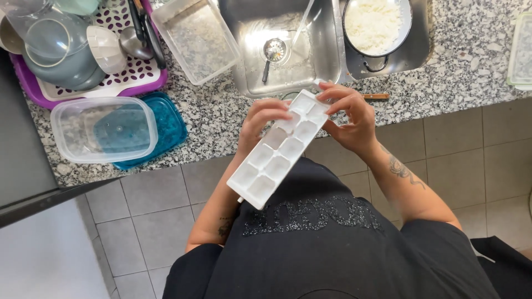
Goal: The person fills an ice cube tray with water from the sink and places it in the freezer. They then use a water dispenser to fill a glass with ice and water, drink from it, and wipe the kitchen counter with a paper towel. Finally, they use a laptop at a desk.
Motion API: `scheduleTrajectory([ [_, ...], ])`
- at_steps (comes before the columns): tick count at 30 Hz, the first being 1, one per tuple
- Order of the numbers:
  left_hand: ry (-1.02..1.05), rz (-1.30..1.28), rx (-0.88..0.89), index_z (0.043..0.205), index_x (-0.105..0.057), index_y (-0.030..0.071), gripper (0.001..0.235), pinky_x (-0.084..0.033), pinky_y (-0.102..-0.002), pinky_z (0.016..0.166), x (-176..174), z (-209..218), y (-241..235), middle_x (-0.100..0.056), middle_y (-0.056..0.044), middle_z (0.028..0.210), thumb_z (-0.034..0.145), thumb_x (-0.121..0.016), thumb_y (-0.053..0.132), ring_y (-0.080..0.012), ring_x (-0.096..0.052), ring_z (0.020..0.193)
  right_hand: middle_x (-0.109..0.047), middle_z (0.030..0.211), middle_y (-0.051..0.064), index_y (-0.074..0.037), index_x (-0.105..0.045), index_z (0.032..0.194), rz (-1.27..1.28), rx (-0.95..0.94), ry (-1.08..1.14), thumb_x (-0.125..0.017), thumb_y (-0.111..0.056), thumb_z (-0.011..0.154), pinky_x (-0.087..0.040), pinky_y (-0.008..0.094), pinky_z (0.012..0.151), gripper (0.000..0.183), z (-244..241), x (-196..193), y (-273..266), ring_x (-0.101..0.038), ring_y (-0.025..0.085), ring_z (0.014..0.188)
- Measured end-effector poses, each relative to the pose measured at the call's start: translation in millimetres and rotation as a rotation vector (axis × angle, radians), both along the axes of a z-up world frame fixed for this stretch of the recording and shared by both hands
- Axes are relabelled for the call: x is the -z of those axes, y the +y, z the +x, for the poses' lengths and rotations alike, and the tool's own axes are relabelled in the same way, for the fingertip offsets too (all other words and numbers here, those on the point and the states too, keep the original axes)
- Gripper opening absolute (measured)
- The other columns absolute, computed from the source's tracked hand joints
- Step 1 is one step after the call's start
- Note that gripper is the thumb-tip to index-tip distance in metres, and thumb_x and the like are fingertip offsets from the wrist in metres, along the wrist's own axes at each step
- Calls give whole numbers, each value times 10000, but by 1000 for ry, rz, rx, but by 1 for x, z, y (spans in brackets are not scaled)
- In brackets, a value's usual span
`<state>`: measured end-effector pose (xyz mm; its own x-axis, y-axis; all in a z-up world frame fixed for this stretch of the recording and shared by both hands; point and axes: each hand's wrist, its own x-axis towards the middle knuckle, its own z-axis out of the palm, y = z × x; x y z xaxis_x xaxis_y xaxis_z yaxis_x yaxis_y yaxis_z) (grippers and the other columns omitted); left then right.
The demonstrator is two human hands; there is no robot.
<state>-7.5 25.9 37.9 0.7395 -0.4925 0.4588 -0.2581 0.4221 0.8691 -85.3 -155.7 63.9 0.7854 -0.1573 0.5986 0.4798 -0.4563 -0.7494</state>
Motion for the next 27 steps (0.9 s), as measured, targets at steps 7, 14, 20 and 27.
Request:
scheduleTrajectory([
  [7,420,117,157,1297,-466,79,548,-415,-462,1017,-2,-7,-12,-541,-192,1252,822,-739,103,-328,-546,1148,-641,947,87,-25,-604,1122,442,-118,741,-716,-94,794,-543,357,792,353,-1,9,-5,-633,177,879],
  [14,1008,82,-1,1137,-536,-39,426,-509,-334,809,-38,-17,-33,-604,-113,1018,776,-747,38,-146,-573,900,-621,876,51,-31,-619,1103,430,-89,1065,-659,-199,849,-552,289,690,307,9,32,-23,-604,104,747],
  [20,1042,141,-41,1195,-483,-59,495,-476,-339,865,-34,-22,-38,-545,-129,1066,781,-735,40,-154,-512,951,-647,828,59,-35,-636,1055,416,-37,1108,-691,-192,828,-550,260,599,281,10,58,-27,-637,121,686],
  [27,1116,144,-51,1295,-396,-47,626,-461,-404,904,-22,-18,-42,-489,-166,1169,781,-735,70,-168,-456,1018,-660,818,67,-20,-646,1036,400,35,1141,-694,-196,825,-540,240,575,278,14,52,-30,-633,105,682],
])
